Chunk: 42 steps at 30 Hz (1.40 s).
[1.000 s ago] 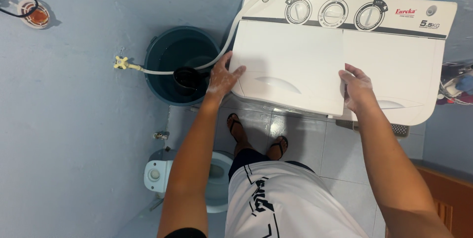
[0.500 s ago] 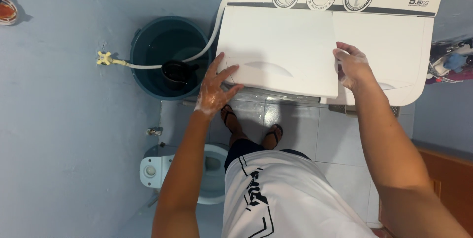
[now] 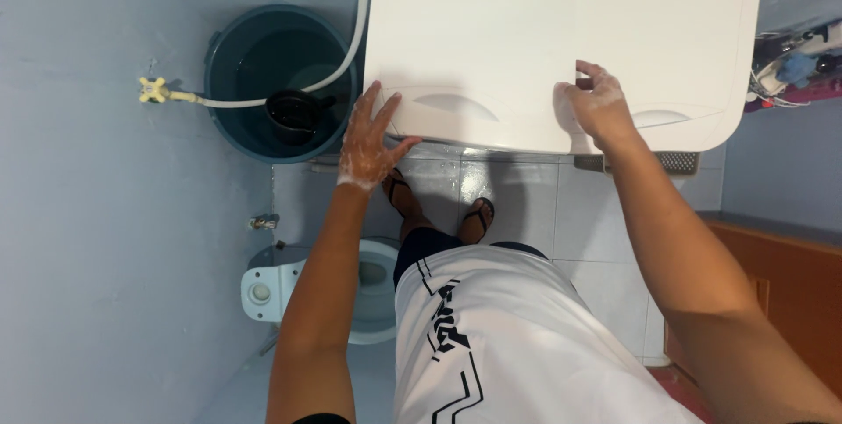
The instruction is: Washing dark clothes in a semi-automatic washing machine and adding water using a bucket and dipper.
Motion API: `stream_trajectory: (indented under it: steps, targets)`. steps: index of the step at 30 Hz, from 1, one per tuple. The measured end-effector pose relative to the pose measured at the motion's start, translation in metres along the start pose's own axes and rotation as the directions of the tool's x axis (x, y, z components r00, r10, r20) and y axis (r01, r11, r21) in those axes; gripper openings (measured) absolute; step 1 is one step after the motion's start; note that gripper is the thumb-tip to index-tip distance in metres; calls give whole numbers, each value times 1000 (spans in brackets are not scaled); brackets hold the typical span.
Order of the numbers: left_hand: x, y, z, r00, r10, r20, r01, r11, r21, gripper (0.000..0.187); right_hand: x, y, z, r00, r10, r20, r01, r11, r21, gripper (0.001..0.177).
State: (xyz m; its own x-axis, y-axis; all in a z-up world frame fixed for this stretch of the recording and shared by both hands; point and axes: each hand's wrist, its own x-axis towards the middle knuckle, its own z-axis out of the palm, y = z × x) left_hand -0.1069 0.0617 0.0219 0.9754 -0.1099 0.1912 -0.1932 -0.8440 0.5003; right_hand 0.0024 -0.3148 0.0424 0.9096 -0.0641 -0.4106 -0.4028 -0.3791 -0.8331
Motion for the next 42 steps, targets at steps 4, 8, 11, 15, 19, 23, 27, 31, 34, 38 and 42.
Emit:
stream_trajectory:
  steps: [4, 8, 11, 15, 19, 23, 27, 31, 34, 38, 42]
  targets:
    - [-4, -11, 21, 1000, -10, -4, 10, 999, 42, 89, 0, 9, 2, 1000, 18, -9, -19, 980, -200, 61]
    - [-9, -18, 39, 1000, 2, -5, -1, 994, 113, 93, 5, 30, 8, 1000, -18, 8, 19, 982, -190, 59]
    - [-12, -21, 52, 1000, -8, -22, 9, 996, 84, 94, 8, 44, 7, 985, -172, 7, 164, 927, -337, 53]
    - [-8, -13, 53, 1000, -5, -29, 8, 995, 103, 92, -18, 15, 13, 961, -275, -32, 232, 861, -452, 45]
    - [-7, -13, 52, 999, -31, -33, 35, 993, 112, 94, -38, -1, 31, 932, -361, -17, 311, 825, -473, 40]
    - [-5, -11, 49, 998, -66, 1, 65, 989, 131, 94, -62, -16, 57, 871, -435, 229, 486, 694, -531, 33]
    - [-2, -1, 39, 990, -138, 24, 131, 970, 205, 92, -76, -17, 78, 776, -522, 354, 626, 567, -535, 36]
    - [-5, 1, 16, 972, -219, 89, 206, 969, 140, 89, -79, -38, 106, 750, -535, 390, 659, 658, -364, 29]
    - [-26, -23, 12, 938, -344, 49, 348, 924, -158, 77, -75, -56, 138, 768, -454, 452, 581, 790, -194, 27]
    - [-58, -107, 51, 718, -693, 70, 654, 636, -409, 39, -62, -81, 188, 831, -220, 511, 351, 920, -174, 22]
    - [-94, -210, 97, 628, -778, 28, 721, 568, -398, 29, -43, -95, 252, 779, -146, 610, 238, 969, -72, 25]
